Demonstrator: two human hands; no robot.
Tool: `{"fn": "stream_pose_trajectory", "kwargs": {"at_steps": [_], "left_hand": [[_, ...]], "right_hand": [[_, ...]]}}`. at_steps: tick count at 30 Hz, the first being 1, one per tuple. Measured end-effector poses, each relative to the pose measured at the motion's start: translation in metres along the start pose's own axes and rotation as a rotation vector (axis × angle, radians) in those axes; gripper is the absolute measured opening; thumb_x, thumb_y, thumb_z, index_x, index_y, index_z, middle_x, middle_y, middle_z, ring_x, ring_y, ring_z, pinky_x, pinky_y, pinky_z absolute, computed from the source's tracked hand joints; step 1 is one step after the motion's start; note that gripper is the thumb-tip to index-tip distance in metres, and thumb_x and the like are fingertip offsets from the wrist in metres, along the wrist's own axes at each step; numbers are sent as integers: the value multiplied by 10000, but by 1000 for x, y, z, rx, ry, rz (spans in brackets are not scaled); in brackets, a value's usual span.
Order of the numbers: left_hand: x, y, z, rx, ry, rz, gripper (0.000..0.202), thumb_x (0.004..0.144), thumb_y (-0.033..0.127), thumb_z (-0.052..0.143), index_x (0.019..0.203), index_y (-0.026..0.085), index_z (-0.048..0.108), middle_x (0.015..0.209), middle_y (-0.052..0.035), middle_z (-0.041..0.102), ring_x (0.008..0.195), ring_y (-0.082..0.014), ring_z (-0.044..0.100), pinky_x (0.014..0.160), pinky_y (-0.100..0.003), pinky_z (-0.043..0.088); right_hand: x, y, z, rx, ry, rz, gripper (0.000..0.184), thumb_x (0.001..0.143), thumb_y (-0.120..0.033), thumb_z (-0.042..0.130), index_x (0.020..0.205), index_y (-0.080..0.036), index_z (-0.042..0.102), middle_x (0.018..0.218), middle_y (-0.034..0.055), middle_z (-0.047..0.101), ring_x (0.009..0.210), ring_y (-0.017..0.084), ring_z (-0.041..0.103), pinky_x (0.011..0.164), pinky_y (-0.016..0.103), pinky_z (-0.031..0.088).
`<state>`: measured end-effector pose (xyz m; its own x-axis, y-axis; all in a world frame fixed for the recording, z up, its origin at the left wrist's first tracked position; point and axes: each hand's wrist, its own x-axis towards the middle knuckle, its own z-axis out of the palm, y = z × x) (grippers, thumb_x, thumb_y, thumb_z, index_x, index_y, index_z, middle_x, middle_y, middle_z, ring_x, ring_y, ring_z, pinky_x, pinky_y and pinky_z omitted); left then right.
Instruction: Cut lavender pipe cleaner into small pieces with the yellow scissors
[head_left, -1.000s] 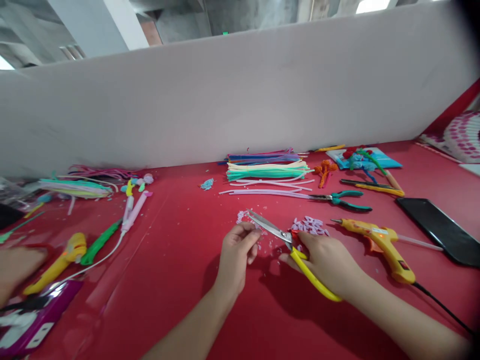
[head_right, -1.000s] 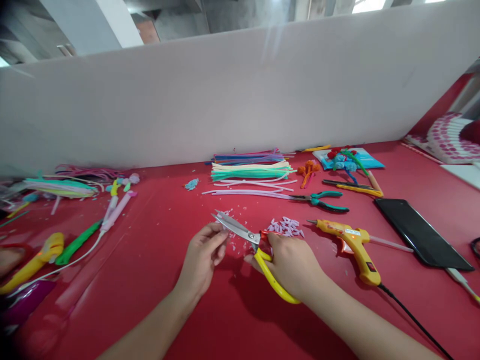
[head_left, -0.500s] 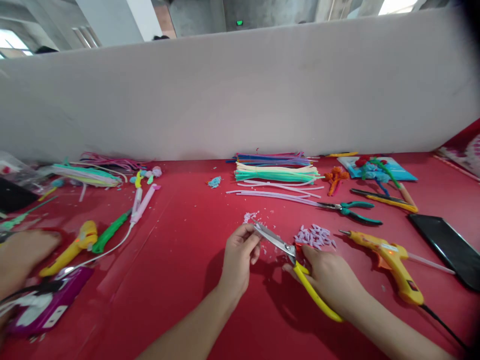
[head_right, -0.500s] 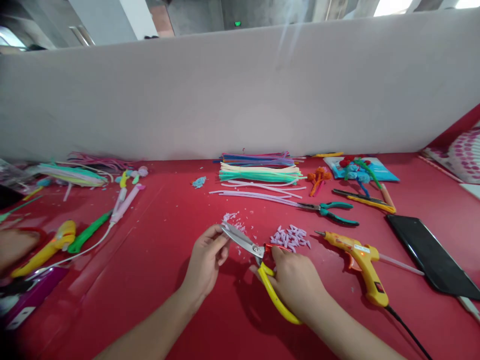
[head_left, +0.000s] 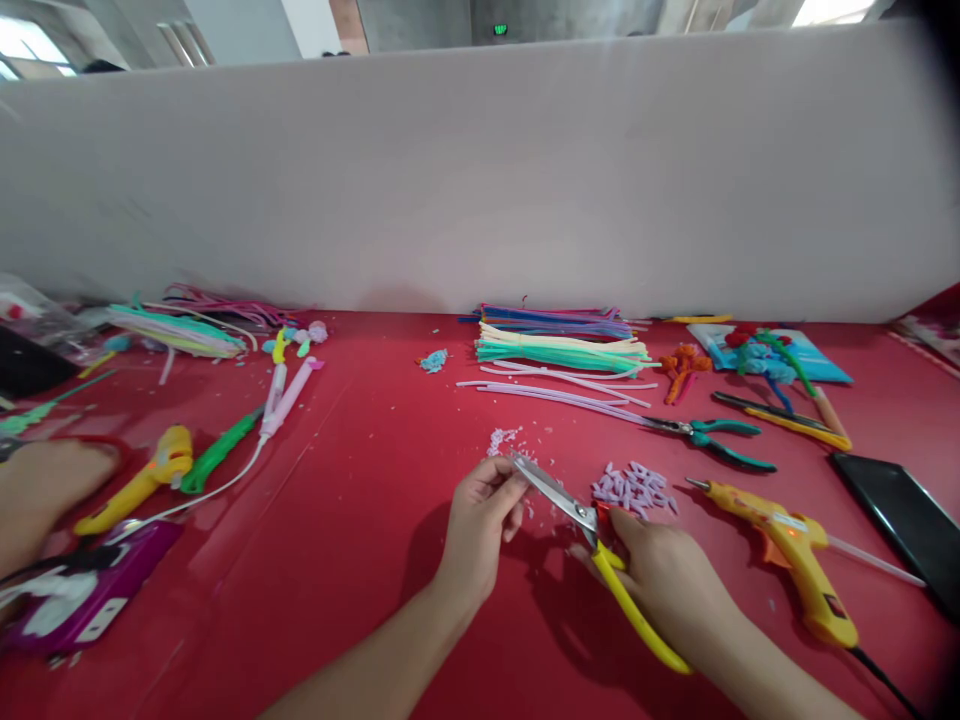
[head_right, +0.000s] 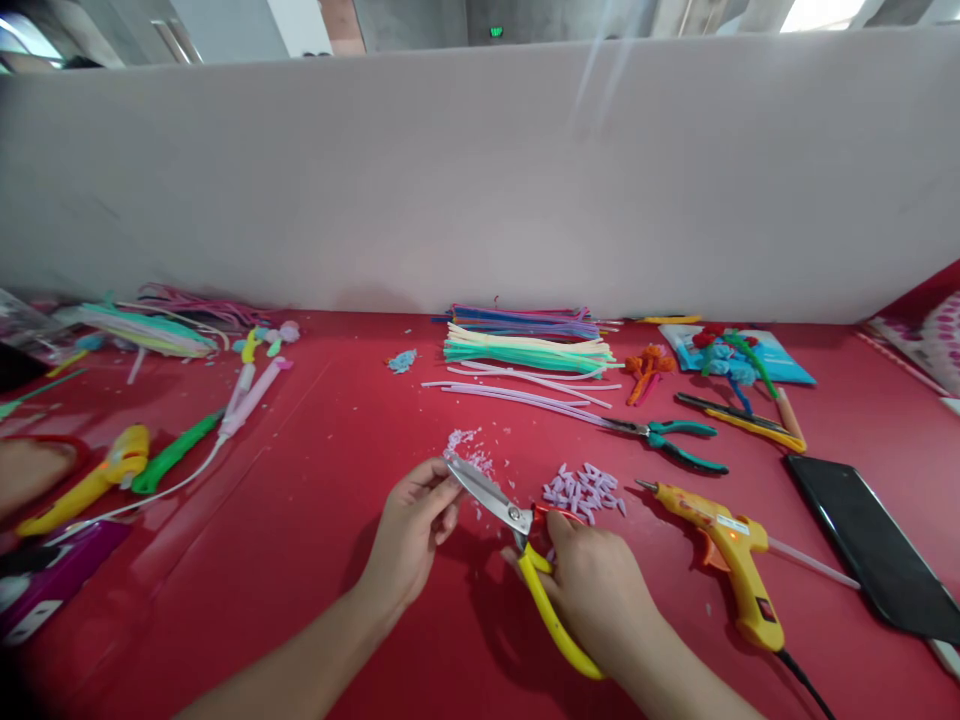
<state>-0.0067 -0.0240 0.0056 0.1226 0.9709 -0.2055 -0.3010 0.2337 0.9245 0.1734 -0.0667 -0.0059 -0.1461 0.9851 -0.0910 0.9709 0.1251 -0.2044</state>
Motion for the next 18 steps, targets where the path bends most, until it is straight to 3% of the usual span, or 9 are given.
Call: {"fn": "stream_pose_trajectory", "kwargs": {"at_steps": [10,18], "left_hand": [[0,-1,1,-24,-14,38,125,720,269,536,692,153,498,529,46,423,408,-25,322,358,-145,212],[-2,1,1,-22,-75,45,150,706,293,538,710,148,499,630,14,506,407,-22,364,352,-152,224]], "right_hand": [[-1,-1,-1,-6,20,-6,312,761,-478,374,642,-195,427,522,19,559,447,137,503,436,227,174],[-1,3,-9,-24,89,30,299,731,-474,408,610,-200,417,489,1,513,445,130,470,437,219,185]]}}
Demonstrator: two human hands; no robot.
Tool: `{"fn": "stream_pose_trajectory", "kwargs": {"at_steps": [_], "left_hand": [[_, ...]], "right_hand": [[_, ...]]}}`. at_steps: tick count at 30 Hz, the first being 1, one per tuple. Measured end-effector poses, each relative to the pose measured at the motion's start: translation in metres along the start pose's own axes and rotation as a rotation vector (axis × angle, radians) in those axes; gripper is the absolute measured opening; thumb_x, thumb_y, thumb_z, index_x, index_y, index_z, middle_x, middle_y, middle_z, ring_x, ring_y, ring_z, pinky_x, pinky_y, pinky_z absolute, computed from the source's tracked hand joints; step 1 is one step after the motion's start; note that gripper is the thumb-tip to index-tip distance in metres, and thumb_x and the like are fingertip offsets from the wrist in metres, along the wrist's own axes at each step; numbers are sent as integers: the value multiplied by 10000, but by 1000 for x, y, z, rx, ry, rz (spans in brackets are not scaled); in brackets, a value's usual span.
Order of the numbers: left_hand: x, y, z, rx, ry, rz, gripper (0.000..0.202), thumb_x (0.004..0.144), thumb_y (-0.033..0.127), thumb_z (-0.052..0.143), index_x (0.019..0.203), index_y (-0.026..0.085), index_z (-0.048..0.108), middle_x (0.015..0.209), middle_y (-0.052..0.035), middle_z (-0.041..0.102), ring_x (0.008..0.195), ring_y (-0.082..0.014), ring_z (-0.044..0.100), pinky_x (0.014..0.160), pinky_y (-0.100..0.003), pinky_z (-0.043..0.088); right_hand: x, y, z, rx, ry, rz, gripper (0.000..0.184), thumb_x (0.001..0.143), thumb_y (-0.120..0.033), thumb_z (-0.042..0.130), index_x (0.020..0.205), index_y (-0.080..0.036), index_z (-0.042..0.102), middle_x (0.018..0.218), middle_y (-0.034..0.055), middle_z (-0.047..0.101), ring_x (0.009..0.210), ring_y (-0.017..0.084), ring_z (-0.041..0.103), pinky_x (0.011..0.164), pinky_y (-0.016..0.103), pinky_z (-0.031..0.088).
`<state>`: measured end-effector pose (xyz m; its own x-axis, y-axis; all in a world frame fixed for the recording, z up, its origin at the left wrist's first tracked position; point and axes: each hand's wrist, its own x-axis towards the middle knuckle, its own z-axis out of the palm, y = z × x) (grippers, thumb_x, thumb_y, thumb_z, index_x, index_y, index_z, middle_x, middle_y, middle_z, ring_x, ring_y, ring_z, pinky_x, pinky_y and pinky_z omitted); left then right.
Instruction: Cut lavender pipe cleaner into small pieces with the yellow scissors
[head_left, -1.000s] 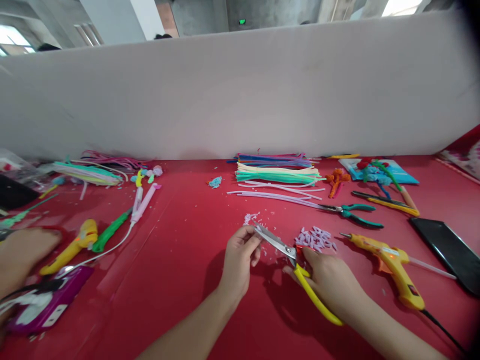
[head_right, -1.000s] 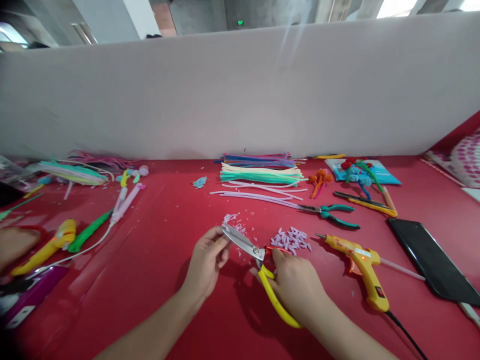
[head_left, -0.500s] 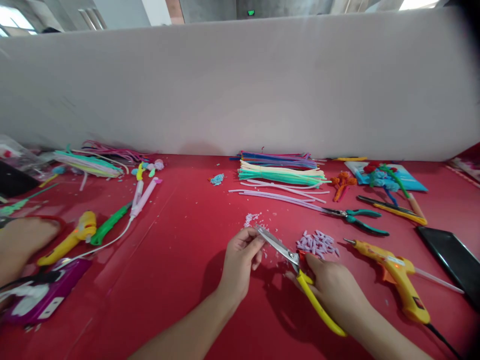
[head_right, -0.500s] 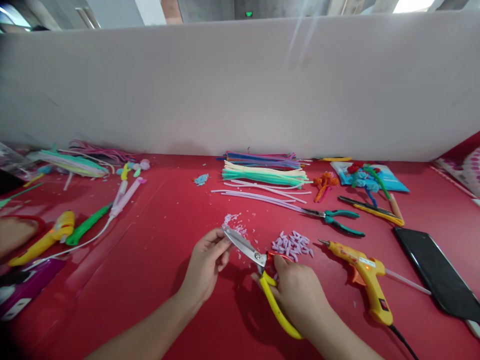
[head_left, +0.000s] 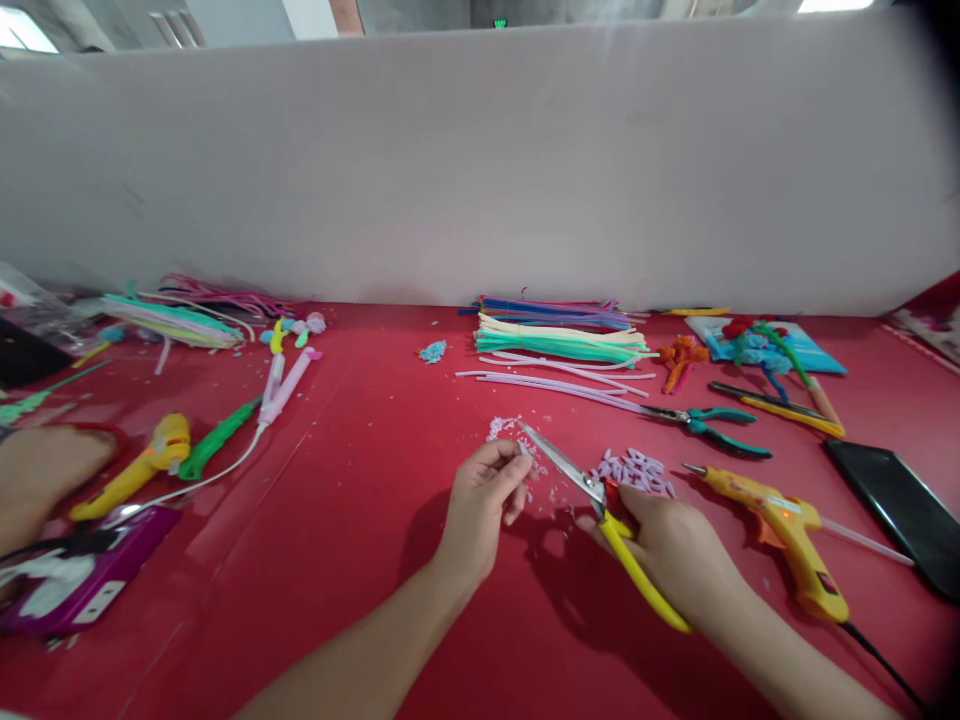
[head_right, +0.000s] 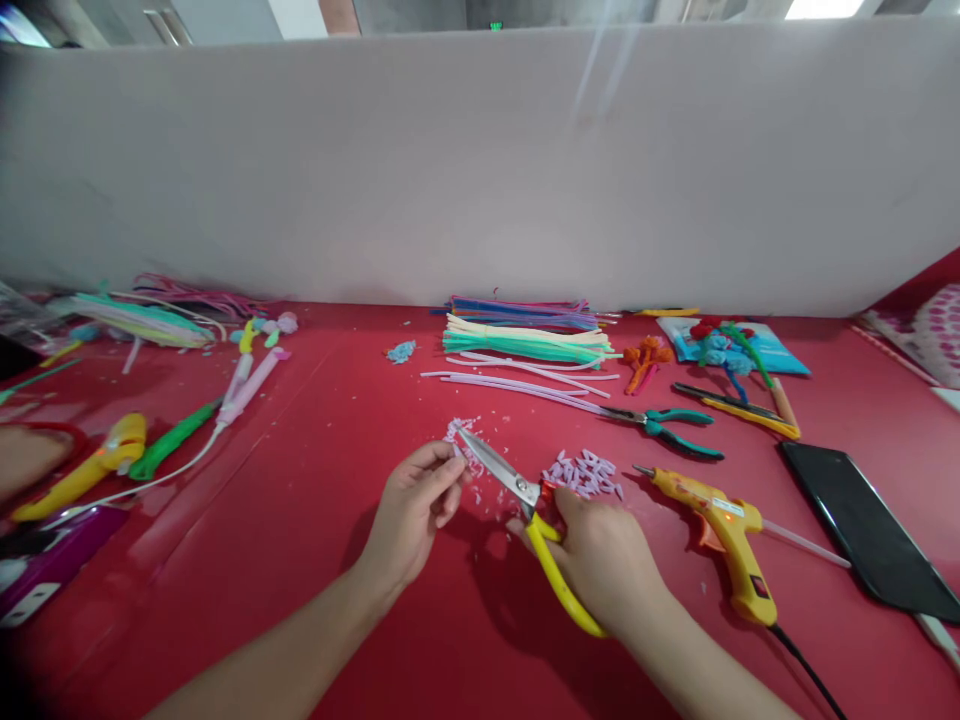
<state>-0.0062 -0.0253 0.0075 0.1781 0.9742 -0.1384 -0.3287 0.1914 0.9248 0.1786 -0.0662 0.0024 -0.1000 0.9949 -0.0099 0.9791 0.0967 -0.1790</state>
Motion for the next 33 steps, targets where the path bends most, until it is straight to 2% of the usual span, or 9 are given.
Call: {"fn": "stream_pose_trajectory", "kwargs": {"at_steps": [5,8,13,17,19,22,27,29,33], "left_hand": [[0,-4,3,3,-64,-90,165,697,299,547,765,157,499,636,14,521,389,-23,372,340,-150,232],[-1,-8,6,61,-160,-152,164,711,307,531,741,148,502,616,12,518,378,-22,371,329,-146,218],[-7,-10,12,191,-373,-243,157,731,293,502,713,138,523,593,11,507,376,-22,374,334,-146,229],[-10,-8,14,272,-485,-287,159,738,291,491,700,140,523,586,16,484,399,-30,386,346,-149,244],[-10,-9,15,311,-496,-277,171,741,306,487,698,143,519,589,15,485,406,-32,387,347,-148,250],[-11,-12,15,371,-450,-225,166,725,313,508,729,148,529,596,15,500,402,-31,385,352,-147,269],[-13,-17,17,426,-360,-149,136,681,275,560,685,139,544,570,20,499,387,-29,394,366,-151,310],[-11,-16,16,382,-297,-143,132,674,269,568,688,140,546,532,28,488,363,-26,372,341,-149,283],[-5,-12,11,166,-70,-69,141,675,266,582,736,148,535,550,28,503,364,-16,342,324,-138,233]], "right_hand": [[2,2,-6,128,50,48,258,697,-457,456,669,-201,434,528,-12,501,467,124,449,447,216,224],[3,1,-4,372,23,52,235,711,-417,453,652,-190,448,515,-20,471,463,104,415,448,209,257],[-1,-7,-9,917,-43,42,192,721,-336,472,778,-156,508,599,-20,482,523,83,421,471,184,321],[-3,-12,-20,1054,-134,73,115,706,-271,487,709,-156,485,528,-53,410,461,57,362,446,171,305],[-3,-13,-22,1051,-143,87,97,691,-249,490,673,-158,466,511,-59,387,459,55,352,443,168,297],[-2,-13,-17,1011,-109,81,112,673,-240,485,623,-159,426,523,-54,388,489,60,362,460,168,301],[-1,-9,-4,812,-42,44,130,687,-270,452,617,-170,405,534,-49,381,499,69,365,450,169,279],[-2,-6,-5,670,-26,16,169,691,-327,463,632,-178,410,533,-45,403,489,75,374,443,177,263],[-2,-1,-9,292,74,15,255,670,-439,489,679,-195,416,524,-34,459,464,94,408,446,200,226]]}}
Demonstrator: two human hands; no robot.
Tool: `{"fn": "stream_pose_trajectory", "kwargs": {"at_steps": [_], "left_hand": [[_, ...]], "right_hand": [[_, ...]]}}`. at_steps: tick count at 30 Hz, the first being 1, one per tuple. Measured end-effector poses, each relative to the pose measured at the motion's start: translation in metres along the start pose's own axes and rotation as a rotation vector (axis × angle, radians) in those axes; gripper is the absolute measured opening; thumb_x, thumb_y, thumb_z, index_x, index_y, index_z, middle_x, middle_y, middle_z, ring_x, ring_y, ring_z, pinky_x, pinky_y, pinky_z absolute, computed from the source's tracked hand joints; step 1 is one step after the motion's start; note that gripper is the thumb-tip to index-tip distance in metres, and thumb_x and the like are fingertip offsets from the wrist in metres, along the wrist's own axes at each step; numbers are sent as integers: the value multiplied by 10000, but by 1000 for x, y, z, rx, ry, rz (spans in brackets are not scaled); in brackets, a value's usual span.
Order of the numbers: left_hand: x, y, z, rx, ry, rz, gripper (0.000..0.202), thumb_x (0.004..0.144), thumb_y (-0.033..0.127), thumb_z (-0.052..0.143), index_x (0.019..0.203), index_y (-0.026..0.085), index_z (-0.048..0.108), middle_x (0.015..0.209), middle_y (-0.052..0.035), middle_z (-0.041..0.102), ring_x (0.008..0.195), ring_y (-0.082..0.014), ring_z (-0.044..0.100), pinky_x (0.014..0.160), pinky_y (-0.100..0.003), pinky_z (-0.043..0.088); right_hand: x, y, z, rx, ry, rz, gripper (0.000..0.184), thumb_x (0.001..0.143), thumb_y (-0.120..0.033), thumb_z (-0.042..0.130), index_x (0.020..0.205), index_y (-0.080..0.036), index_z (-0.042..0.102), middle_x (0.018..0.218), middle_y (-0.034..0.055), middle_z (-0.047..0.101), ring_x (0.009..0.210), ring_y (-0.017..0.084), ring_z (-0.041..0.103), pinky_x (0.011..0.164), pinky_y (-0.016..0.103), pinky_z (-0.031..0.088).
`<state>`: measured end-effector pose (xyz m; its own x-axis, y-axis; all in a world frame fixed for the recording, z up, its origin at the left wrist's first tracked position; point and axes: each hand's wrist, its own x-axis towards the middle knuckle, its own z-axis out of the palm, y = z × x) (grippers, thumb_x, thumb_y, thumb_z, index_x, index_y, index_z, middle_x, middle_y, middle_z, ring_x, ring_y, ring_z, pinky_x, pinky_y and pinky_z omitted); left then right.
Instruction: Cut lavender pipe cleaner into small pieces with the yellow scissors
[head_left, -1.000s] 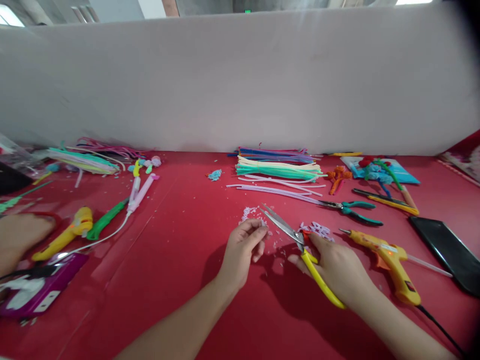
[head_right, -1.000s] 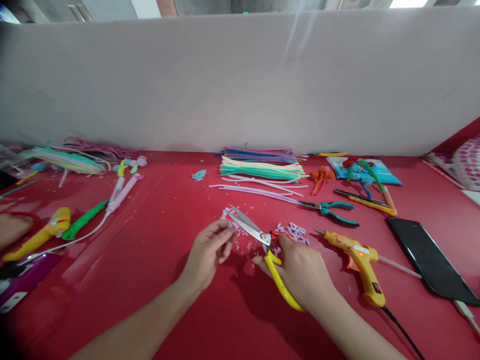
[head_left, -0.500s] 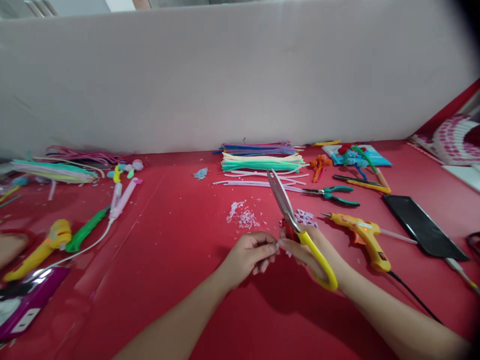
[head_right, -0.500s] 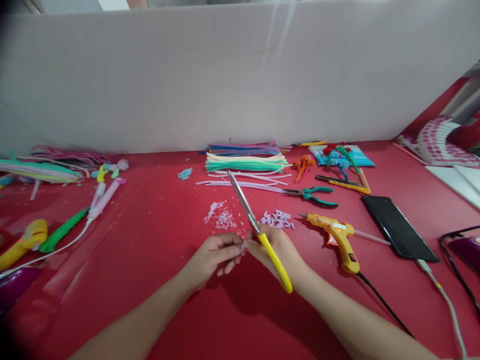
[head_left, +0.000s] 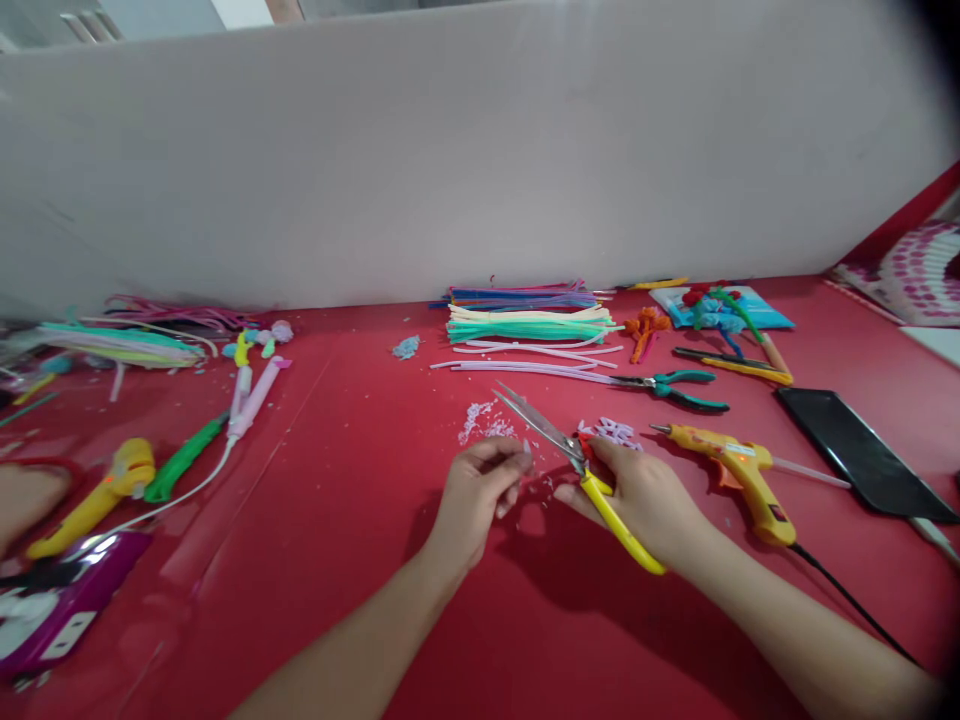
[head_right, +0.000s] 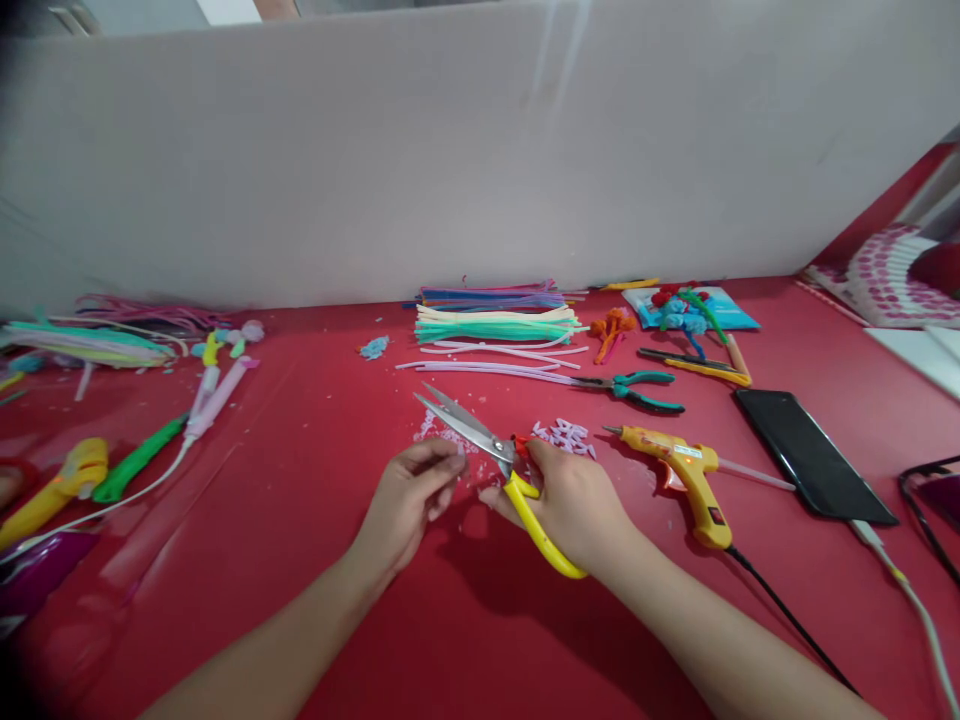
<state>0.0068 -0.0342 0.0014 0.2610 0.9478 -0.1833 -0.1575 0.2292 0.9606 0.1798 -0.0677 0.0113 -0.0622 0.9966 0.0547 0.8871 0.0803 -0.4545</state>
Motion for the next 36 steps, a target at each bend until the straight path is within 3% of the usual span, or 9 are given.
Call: {"fn": "stream_pose_trajectory", "kwargs": {"at_steps": [3,10,18,30,36], "left_hand": [[3,2,-4,-139,89,66,129,685,252,577,753,157,523,646,12,533,390,-9,351,330,-134,214],[2,4,-5,-271,81,86,113,696,236,565,727,155,493,580,44,451,403,-11,338,345,-140,204],[-2,4,-2,-256,112,89,133,710,269,543,720,174,451,624,40,477,422,-19,363,356,-142,221],[2,2,-9,-91,160,102,74,668,209,557,643,152,515,479,53,440,401,-38,386,375,-159,279],[2,4,-8,-183,140,115,100,687,238,562,692,159,502,543,45,449,422,-32,385,366,-146,254]], "right_hand": [[-1,3,3,-179,-9,-21,297,685,-494,452,698,-200,416,548,-11,509,476,120,460,449,212,213],[-4,4,16,-275,-39,-72,334,739,-520,367,707,-194,432,546,17,553,474,138,506,449,229,196],[-6,-3,19,-271,-60,-50,346,749,-525,348,702,-194,438,537,19,560,469,141,508,450,237,193],[-7,-1,14,-325,-31,-59,347,745,-528,349,711,-197,447,551,20,562,478,141,504,447,238,168],[-7,0,12,-270,-49,-53,354,732,-539,365,683,-197,441,537,13,551,474,138,502,448,235,184]]}}
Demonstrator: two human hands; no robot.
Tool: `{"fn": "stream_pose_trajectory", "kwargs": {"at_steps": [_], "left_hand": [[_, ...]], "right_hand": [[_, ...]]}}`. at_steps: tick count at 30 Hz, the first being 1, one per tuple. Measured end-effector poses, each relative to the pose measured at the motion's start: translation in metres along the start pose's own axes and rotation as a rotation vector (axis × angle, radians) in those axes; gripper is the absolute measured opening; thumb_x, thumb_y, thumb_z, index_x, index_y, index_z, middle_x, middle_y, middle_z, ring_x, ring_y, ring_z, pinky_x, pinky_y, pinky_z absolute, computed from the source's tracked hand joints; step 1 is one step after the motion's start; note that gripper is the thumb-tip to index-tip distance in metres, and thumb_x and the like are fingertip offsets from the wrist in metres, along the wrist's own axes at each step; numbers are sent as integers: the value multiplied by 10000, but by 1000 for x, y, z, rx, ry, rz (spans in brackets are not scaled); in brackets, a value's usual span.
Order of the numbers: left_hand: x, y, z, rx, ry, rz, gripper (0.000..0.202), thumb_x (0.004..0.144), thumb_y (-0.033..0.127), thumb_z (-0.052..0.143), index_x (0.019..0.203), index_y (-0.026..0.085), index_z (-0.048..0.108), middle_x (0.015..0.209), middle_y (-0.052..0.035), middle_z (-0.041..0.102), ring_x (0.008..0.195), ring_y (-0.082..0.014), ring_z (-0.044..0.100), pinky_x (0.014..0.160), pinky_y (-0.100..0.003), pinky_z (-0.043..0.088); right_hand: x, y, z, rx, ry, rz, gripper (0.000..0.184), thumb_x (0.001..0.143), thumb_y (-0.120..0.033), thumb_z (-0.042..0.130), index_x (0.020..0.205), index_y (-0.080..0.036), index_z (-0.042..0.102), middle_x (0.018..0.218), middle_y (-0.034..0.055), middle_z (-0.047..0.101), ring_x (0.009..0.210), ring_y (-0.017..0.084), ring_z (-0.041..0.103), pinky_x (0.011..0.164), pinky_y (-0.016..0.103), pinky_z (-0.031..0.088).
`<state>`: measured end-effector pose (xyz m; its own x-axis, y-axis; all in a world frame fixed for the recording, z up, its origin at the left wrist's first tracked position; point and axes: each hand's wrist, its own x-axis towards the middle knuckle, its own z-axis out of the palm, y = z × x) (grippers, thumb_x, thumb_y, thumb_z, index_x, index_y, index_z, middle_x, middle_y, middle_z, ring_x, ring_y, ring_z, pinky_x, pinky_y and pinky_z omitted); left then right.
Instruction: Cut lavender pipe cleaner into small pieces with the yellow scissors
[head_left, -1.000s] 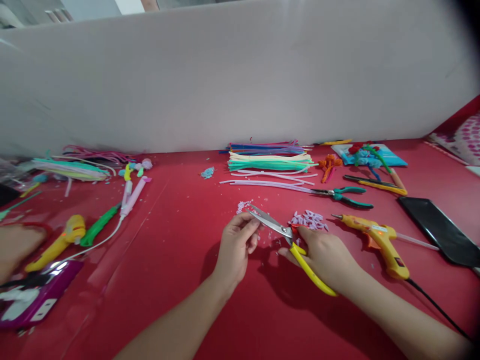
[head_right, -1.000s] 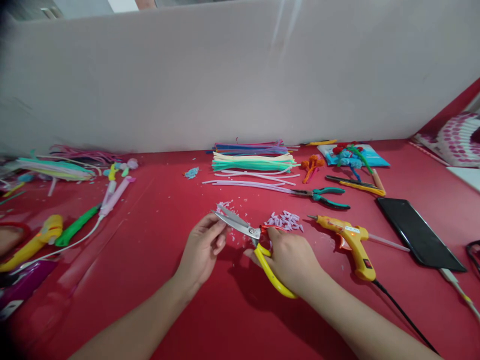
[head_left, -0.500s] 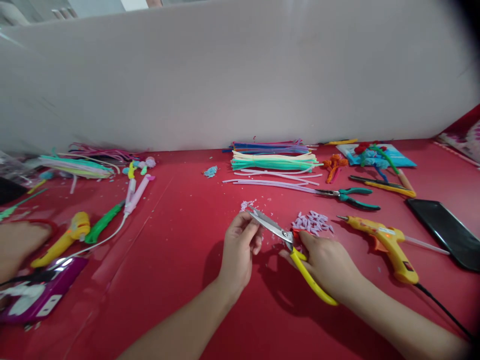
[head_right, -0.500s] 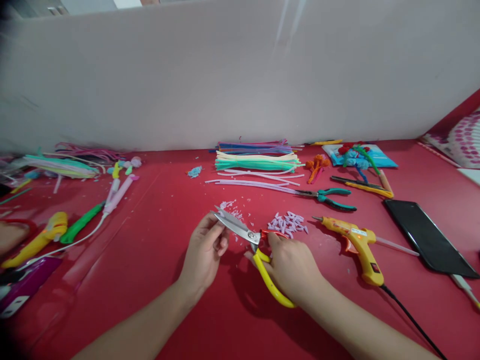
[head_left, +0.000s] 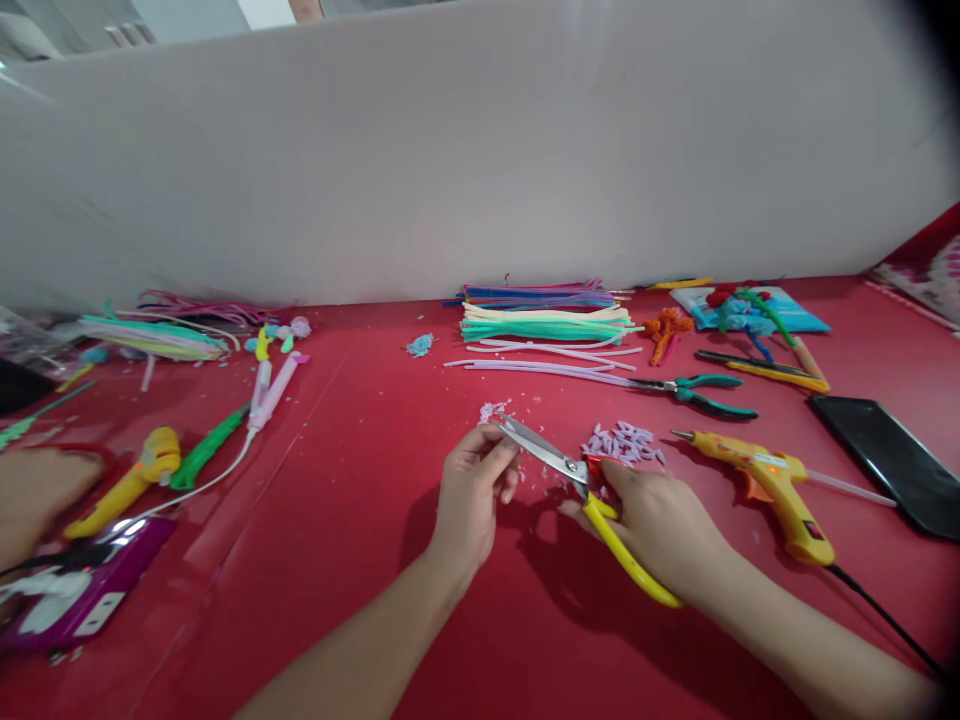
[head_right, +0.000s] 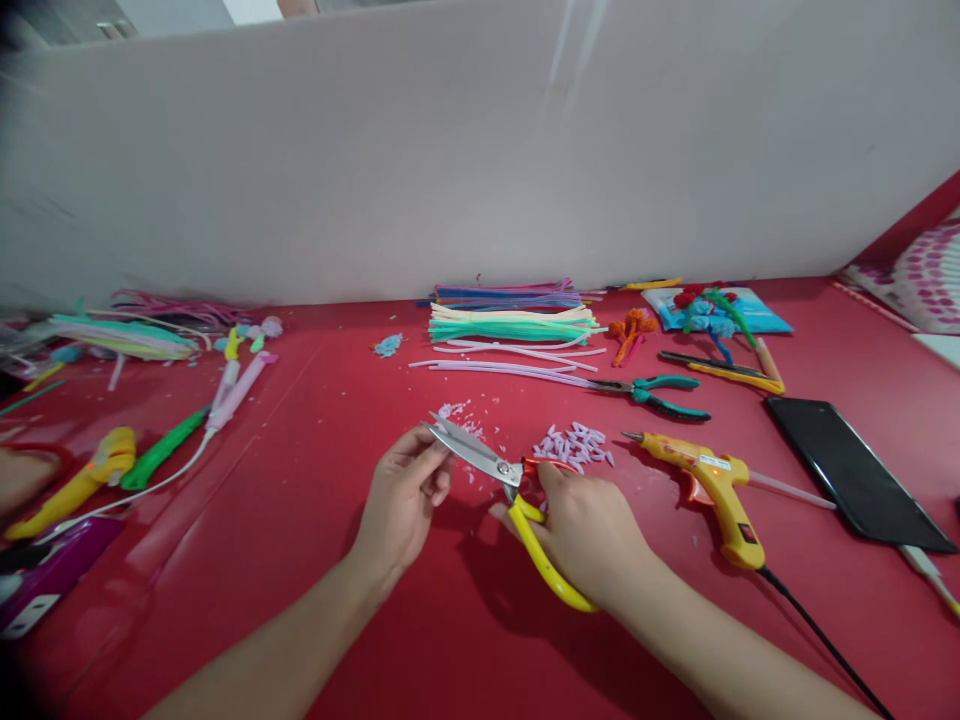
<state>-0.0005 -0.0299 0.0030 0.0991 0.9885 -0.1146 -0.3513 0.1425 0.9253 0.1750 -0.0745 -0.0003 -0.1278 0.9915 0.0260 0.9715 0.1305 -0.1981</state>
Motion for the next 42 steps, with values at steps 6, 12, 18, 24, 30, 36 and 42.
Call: {"fn": "stream_pose_trajectory", "kwargs": {"at_steps": [6,12,18,24,30,36,42], "left_hand": [[0,1,0,-35,-10,-23,124,685,251,568,693,157,488,576,34,461,427,-30,386,362,-140,262],[-1,1,0,-54,-22,-22,115,695,254,557,701,157,495,583,36,459,428,-26,384,359,-139,257],[-1,2,2,-46,-20,-29,139,698,272,557,702,153,485,583,35,447,426,-24,375,357,-138,246],[-1,3,3,-56,-19,-43,134,687,268,565,688,162,484,580,43,461,417,-23,374,354,-137,244],[0,2,1,-61,-28,-31,123,690,263,565,703,155,507,588,39,467,424,-22,387,357,-145,251],[0,2,1,-74,-44,-54,125,698,272,558,735,165,505,587,42,472,420,-26,386,363,-153,245],[-1,4,2,-64,-85,-87,155,699,305,548,718,161,495,607,30,488,434,-32,400,372,-156,248]], "right_hand": [[0,0,1,21,-22,-10,351,741,-530,361,692,-194,450,548,20,554,473,135,497,451,234,189],[1,-1,0,35,-40,3,359,743,-536,357,677,-195,451,519,13,541,459,135,485,446,234,179],[1,-1,1,40,-32,-2,359,747,-530,354,657,-193,436,523,17,543,457,128,481,446,233,175],[2,0,1,40,-42,4,369,742,-535,353,643,-189,434,508,16,524,446,122,468,444,236,171],[2,-1,0,13,-31,9,354,749,-525,353,620,-199,408,499,9,520,446,125,455,441,221,172],[5,3,-7,-25,-8,49,354,737,-528,364,614,-200,417,489,10,514,447,131,465,439,224,178],[11,10,-16,-40,57,105,323,714,-516,401,702,-200,468,618,32,572,523,153,514,454,228,208]]}}
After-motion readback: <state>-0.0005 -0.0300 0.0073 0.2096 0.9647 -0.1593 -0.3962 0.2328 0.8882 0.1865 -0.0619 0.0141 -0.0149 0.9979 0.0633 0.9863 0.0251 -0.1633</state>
